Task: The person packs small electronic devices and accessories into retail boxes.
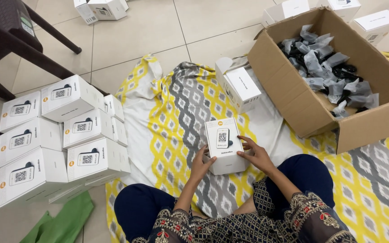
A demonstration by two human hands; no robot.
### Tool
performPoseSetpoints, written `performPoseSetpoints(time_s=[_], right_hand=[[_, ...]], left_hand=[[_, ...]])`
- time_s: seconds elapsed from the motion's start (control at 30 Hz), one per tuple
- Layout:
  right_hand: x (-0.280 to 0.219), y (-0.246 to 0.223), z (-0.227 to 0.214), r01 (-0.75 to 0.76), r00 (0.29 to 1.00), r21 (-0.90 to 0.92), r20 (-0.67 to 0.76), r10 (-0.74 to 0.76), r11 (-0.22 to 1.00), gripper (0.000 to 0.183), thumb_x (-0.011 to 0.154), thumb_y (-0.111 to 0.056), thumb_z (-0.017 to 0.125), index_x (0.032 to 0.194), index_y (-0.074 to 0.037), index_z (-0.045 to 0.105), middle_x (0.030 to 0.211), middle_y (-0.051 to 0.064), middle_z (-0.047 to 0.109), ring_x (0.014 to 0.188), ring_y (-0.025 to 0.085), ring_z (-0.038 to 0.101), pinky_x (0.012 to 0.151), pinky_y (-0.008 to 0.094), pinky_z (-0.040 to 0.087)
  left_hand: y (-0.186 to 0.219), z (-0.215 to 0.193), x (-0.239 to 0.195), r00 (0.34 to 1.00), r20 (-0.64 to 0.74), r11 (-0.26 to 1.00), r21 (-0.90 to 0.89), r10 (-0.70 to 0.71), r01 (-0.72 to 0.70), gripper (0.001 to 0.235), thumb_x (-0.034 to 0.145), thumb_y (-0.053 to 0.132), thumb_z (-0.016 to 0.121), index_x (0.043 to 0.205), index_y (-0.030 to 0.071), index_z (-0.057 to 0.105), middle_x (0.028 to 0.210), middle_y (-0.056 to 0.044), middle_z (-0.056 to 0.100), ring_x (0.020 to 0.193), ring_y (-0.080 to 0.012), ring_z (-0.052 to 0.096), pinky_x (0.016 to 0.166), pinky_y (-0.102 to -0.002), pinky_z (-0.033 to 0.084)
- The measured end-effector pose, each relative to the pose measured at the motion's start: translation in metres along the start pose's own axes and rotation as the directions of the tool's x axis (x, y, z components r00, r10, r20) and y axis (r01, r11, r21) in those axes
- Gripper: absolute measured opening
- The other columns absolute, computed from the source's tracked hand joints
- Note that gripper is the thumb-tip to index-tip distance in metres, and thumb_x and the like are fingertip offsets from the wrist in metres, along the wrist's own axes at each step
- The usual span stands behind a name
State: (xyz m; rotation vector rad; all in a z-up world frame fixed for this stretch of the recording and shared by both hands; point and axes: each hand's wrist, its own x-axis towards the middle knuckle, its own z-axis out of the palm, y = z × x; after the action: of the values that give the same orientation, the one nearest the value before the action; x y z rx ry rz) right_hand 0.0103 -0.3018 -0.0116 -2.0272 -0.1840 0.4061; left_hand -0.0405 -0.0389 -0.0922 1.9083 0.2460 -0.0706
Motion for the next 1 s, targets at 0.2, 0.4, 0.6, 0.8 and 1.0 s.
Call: performPoseSetpoints(time_s=[0.2, 0.4, 0.6, 0.8, 1.0], right_hand=[[-0.003, -0.057, -0.031, -0.158, 0.987, 0.068, -0.014, 0.159, 0.985, 0.064, 0.089, -0.059, 0.057, 0.147, -0.032, 0.060, 0.117, 0.011, 0.078, 0.086, 0.025, 0.072, 0.082, 0.037, 0.056], [0.006, -0.086, -0.051, -0.051, 0.998, 0.128, -0.027, 0.055, 0.990, 0.065, 0.100, -0.061, 0.032, 0.143, -0.021, 0.060, 0.132, 0.002, 0.062, 0.086, 0.017, 0.067, 0.069, 0.031, 0.060], [-0.007, -0.104, -0.053, -0.077, 0.997, -0.022, -0.003, 0.077, 0.997, 0.061, 0.104, -0.054, 0.035, 0.116, -0.002, 0.064, 0.104, 0.012, 0.056, 0.071, 0.027, 0.071, 0.061, 0.033, 0.057], [0.016, -0.067, -0.046, 0.061, 0.990, -0.290, -0.106, -0.096, 0.955, 0.056, 0.110, -0.048, 0.033, 0.110, -0.004, 0.067, 0.100, 0.014, 0.058, 0.088, 0.028, 0.063, 0.081, 0.041, 0.049], [0.026, -0.069, -0.040, -0.044, 0.998, -0.261, -0.060, 0.030, 0.964, 0.056, 0.109, -0.047, 0.034, 0.107, 0.000, 0.065, 0.100, 0.013, 0.051, 0.082, 0.027, 0.061, 0.078, 0.040, 0.053]], left_hand=[[0.135, -0.034, -0.023, 0.997, -0.071, 0.967, 0.251, -0.019, 0.036, 0.071, 0.095, 0.059, 0.049, 0.151, 0.015, 0.052, 0.125, -0.015, 0.063, 0.102, -0.0319, 0.068, 0.092, -0.040, 0.052], [0.134, -0.040, -0.006, 0.999, -0.041, 0.983, 0.180, 0.027, -0.019, 0.084, 0.107, 0.070, 0.022, 0.140, 0.004, 0.064, 0.138, -0.021, 0.067, 0.129, -0.0369, 0.060, 0.110, -0.038, 0.043], [0.163, -0.036, -0.010, 0.987, 0.081, 0.969, -0.193, -0.140, 0.154, 0.096, 0.091, 0.079, 0.029, 0.159, 0.012, 0.035, 0.164, -0.012, 0.037, 0.154, -0.0308, 0.032, 0.122, -0.043, 0.030], [0.165, -0.018, 0.007, 0.943, 0.173, 0.927, -0.202, -0.283, 0.315, 0.109, 0.074, 0.087, 0.019, 0.165, 0.027, 0.008, 0.171, -0.004, 0.013, 0.157, -0.0285, 0.007, 0.124, -0.053, 0.015], [0.135, -0.002, 0.022, 0.950, 0.103, 0.934, -0.178, -0.296, 0.311, 0.100, 0.086, 0.082, 0.021, 0.164, 0.022, 0.013, 0.171, -0.007, 0.015, 0.158, -0.0292, 0.011, 0.125, -0.050, 0.020]])
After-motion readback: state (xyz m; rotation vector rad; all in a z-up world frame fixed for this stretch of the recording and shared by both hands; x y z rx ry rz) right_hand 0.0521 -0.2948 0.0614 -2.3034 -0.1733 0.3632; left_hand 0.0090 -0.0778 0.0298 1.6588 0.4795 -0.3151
